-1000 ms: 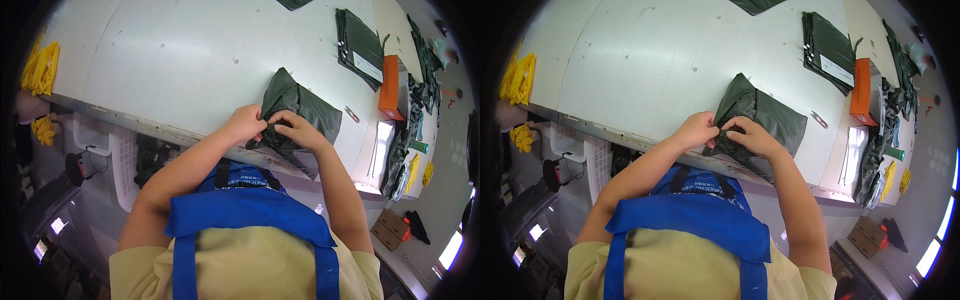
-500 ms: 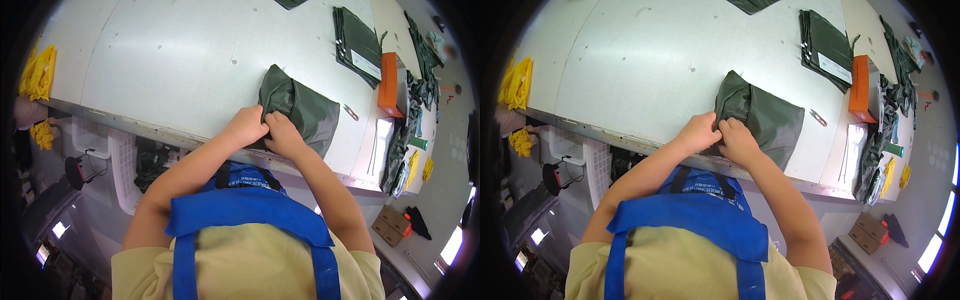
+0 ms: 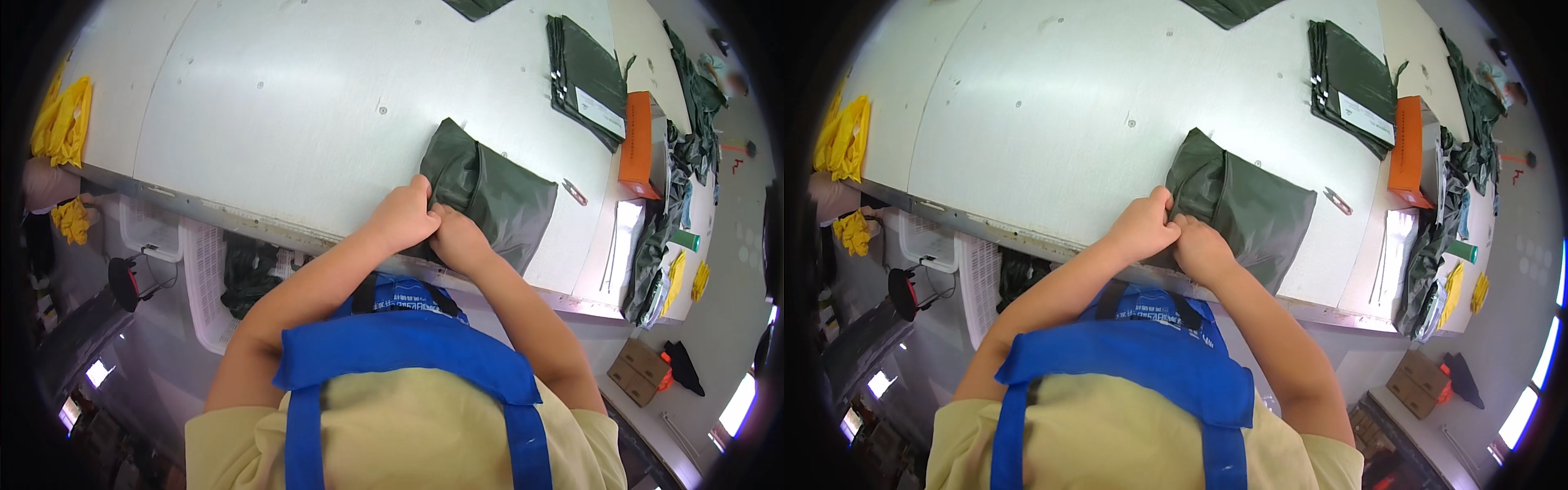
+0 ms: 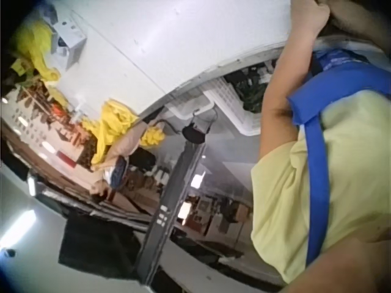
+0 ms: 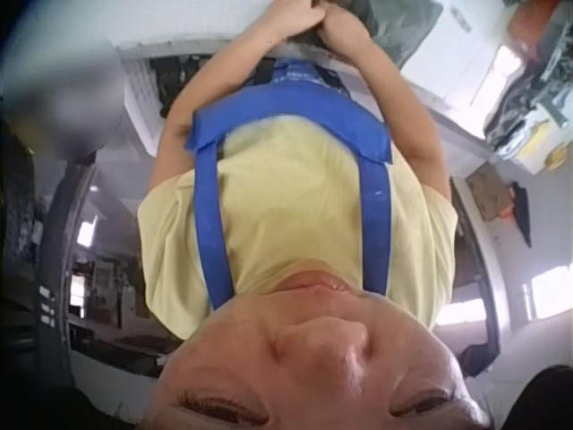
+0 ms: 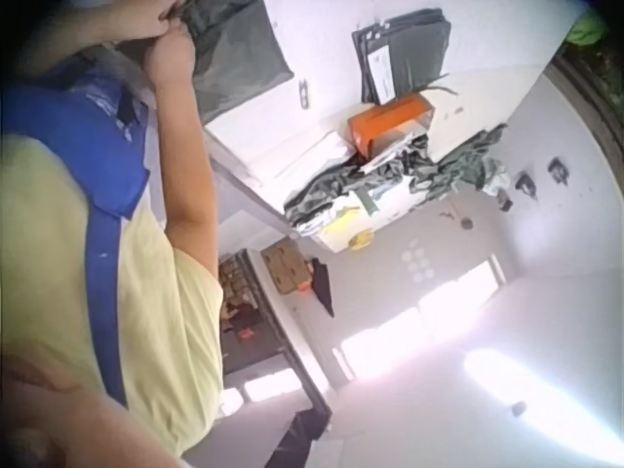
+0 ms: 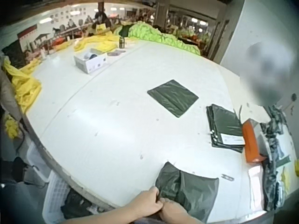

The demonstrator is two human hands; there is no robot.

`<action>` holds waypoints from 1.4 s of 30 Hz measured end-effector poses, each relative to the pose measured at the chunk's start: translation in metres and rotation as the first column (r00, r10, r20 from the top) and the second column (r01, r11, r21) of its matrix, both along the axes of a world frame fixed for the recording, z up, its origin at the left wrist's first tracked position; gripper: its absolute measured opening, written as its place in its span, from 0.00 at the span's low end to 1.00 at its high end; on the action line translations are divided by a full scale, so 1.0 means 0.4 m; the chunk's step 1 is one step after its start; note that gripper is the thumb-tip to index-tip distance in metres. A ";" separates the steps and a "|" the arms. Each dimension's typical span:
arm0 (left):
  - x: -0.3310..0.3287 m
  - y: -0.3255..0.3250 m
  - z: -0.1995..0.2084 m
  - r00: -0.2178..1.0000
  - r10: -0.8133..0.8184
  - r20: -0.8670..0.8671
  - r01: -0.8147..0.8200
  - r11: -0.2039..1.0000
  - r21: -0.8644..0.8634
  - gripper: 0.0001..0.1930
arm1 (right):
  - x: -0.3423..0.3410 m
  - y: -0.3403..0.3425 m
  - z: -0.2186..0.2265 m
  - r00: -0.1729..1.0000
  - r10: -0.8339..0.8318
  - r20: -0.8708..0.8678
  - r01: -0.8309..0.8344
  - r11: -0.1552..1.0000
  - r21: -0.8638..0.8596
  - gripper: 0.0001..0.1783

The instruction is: The person folds a large green tarp on a white table, smooths it, and folds it into a compact rectangle. They then place the folded tarp into a clear plastic bag and set it aside. The person repeats the process with a second green tarp.

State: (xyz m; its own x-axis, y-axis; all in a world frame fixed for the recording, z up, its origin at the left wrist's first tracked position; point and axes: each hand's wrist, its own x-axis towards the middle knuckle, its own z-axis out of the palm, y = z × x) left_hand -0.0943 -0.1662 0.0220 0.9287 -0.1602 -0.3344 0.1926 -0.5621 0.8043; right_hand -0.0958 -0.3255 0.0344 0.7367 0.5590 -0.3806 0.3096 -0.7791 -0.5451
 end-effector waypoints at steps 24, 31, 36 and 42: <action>0.090 -0.112 -0.041 0.966 -0.254 0.057 0.257 0.965 -0.059 0.11 | 0.081 -0.094 -0.118 0.969 0.189 0.159 -0.182 0.981 -0.063 0.34; 0.113 -0.126 -0.067 0.968 -0.239 0.079 0.239 0.971 0.001 0.11 | 0.095 -0.130 -0.151 0.909 -0.315 -0.272 0.416 0.662 0.624 0.50; 0.144 -0.159 -0.059 0.941 -0.338 0.001 0.333 0.929 0.161 0.14 | 0.109 -0.151 -0.144 0.816 -0.214 -0.538 0.570 0.458 0.682 0.55; 0.166 -0.205 -0.045 0.927 -0.369 -0.072 0.372 0.876 0.307 0.16 | 0.070 -0.148 -0.113 0.819 -0.489 -0.300 0.528 0.436 0.729 0.38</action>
State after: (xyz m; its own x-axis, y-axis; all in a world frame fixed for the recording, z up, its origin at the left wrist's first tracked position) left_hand -0.0278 -0.2482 0.0041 0.8179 -0.3786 -0.4332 -0.0711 -0.8137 0.5769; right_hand -0.0680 -0.3847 -0.0108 0.9841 0.1708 -0.0476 -0.0345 -0.0788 -0.9963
